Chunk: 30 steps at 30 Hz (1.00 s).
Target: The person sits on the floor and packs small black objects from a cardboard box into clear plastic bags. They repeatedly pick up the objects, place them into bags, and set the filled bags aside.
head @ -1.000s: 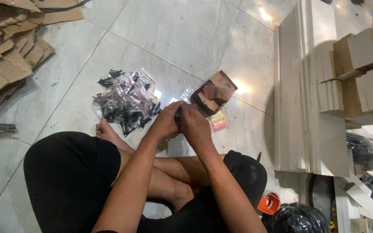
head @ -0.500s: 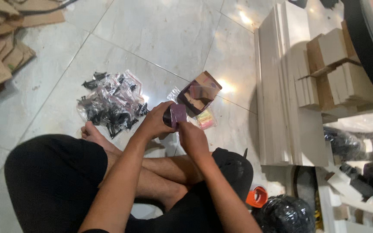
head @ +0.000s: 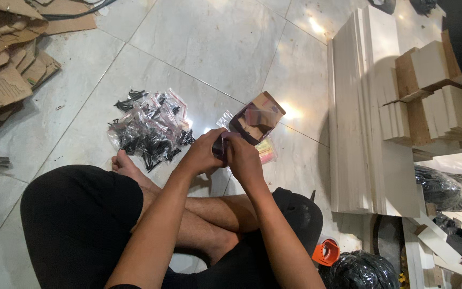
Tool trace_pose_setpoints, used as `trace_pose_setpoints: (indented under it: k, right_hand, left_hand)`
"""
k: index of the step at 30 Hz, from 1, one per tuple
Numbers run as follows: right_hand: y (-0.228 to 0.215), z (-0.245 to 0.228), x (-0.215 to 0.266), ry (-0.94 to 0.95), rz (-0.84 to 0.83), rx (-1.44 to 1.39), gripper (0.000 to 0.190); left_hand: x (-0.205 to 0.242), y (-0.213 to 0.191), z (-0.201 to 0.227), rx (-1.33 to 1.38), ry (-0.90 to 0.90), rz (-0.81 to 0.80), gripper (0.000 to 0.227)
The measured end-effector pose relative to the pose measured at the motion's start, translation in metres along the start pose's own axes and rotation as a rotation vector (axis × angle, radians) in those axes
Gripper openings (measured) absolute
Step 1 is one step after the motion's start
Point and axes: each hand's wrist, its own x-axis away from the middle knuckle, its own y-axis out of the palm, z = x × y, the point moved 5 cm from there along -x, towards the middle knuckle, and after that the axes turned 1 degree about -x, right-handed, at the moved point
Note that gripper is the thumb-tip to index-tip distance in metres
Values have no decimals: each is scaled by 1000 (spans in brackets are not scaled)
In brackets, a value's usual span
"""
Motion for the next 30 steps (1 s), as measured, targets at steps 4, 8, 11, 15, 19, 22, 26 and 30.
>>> trace_pose_setpoints:
  k: [4, 8, 11, 15, 19, 22, 26, 30]
  right_hand:
    - [6, 0, 2, -24, 6, -55, 28]
    - [13, 6, 3, -22, 36, -38, 29]
    - [19, 11, 3, -23, 51, -40, 28]
    - [16, 11, 2, -49, 64, -16, 28]
    - [30, 16, 1, -25, 60, 70, 27]
    - [37, 15, -2, -132, 112, 300, 18]
    - [41, 11, -4, -162, 82, 352, 14]
    - [45, 13, 2, -210, 17, 407, 10]
  left_hand:
    - [6, -4, 8, 23, -28, -1, 117]
    - [7, -4, 12, 35, -10, 13, 115]
    - [4, -5, 8, 50, 12, 33, 115]
    - [8, -9, 16, 53, 21, 33, 112]
    - [7, -5, 13, 47, 15, 17, 115]
    - [1, 2, 1, 26, 32, 31, 104]
    - [2, -2, 4, 23, 61, 25, 97]
    - [4, 4, -1, 20, 28, -1, 103]
